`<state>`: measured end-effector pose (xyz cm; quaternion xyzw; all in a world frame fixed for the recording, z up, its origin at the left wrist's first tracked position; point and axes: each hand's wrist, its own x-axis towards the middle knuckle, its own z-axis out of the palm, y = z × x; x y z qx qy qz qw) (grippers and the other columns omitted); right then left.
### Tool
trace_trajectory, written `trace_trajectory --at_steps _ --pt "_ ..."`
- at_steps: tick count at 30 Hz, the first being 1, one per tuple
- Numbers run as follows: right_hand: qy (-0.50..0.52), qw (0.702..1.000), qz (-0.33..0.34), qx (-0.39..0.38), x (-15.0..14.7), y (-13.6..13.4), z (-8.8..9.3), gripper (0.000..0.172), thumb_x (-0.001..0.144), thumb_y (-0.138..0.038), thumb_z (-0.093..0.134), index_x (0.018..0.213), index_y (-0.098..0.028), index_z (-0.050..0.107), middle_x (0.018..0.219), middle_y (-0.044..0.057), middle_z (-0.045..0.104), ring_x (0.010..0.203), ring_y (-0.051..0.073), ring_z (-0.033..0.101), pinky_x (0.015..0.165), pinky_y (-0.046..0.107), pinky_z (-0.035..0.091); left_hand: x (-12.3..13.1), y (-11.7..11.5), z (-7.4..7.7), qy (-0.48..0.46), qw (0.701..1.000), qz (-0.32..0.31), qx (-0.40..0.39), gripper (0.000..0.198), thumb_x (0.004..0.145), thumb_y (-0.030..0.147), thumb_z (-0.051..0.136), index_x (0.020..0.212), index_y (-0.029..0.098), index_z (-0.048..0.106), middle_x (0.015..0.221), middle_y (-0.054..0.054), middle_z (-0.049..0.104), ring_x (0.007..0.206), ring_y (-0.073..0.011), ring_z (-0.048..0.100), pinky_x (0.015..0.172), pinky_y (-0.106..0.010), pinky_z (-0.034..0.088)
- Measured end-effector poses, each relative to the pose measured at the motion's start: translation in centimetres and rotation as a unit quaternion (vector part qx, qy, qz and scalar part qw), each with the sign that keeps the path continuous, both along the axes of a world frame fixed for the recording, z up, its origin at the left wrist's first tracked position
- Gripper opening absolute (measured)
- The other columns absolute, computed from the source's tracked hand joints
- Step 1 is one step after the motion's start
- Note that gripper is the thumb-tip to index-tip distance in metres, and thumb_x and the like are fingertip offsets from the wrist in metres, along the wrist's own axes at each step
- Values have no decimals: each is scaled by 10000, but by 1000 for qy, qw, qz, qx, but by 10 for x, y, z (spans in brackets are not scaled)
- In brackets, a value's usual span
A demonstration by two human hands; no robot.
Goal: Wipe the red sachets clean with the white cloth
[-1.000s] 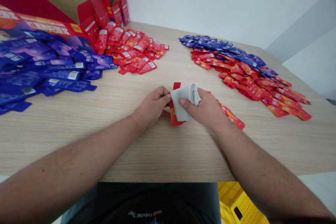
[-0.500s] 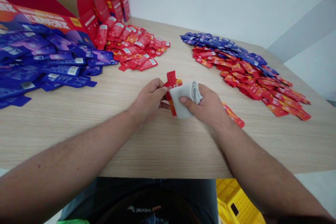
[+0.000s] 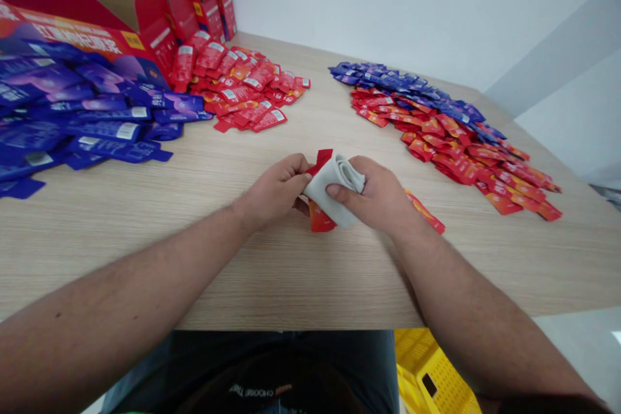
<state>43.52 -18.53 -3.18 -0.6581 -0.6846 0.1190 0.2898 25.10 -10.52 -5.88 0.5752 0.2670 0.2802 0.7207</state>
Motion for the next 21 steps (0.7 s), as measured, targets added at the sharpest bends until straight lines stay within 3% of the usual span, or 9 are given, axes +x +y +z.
trace_trajectory --at_steps 2,6,10,13,16,21 --pt "52 997 -56 18 4 1 -1 378 839 -572 620 908 -201 628 844 41 671 753 206 602 642 320 426 -1 -2 0 6 999 -33 20 129 807 208 580 772 195 457 715 34 584 590 -109 589 510 -226 511" --pt "131 991 -30 -25 12 4 -4 425 821 -609 642 946 -203 631 800 19 677 711 198 610 602 309 431 -2 -4 1 33 991 -78 102 75 792 182 572 748 184 511 717 15 589 614 -117 573 546 -232 505" --pt "135 988 -72 17 14 5 -5 430 835 -618 622 956 -205 631 824 27 689 729 208 619 608 317 437 -3 -6 3 28 988 -70 136 161 771 166 586 661 191 471 672 17 535 581 -111 515 519 -226 466" --pt "118 991 -65 13 11 4 -3 426 838 -620 616 957 -211 628 822 23 689 731 206 619 609 315 434 -2 -8 2 38 991 -62 111 142 761 164 600 677 189 488 672 12 553 589 -120 539 525 -235 480" --pt "71 995 -65 10 4 1 0 396 844 -595 620 930 -208 628 813 24 682 725 199 609 610 311 419 1 -9 0 24 998 -34 38 117 765 182 605 719 192 498 684 11 578 606 -138 584 529 -256 514" --pt "13 999 30 -2 -8 -4 1 347 865 -533 616 970 -203 634 916 48 696 823 210 622 688 314 425 4 -8 1 -51 994 36 -96 166 741 152 596 718 207 442 640 42 543 549 -122 541 503 -262 510"
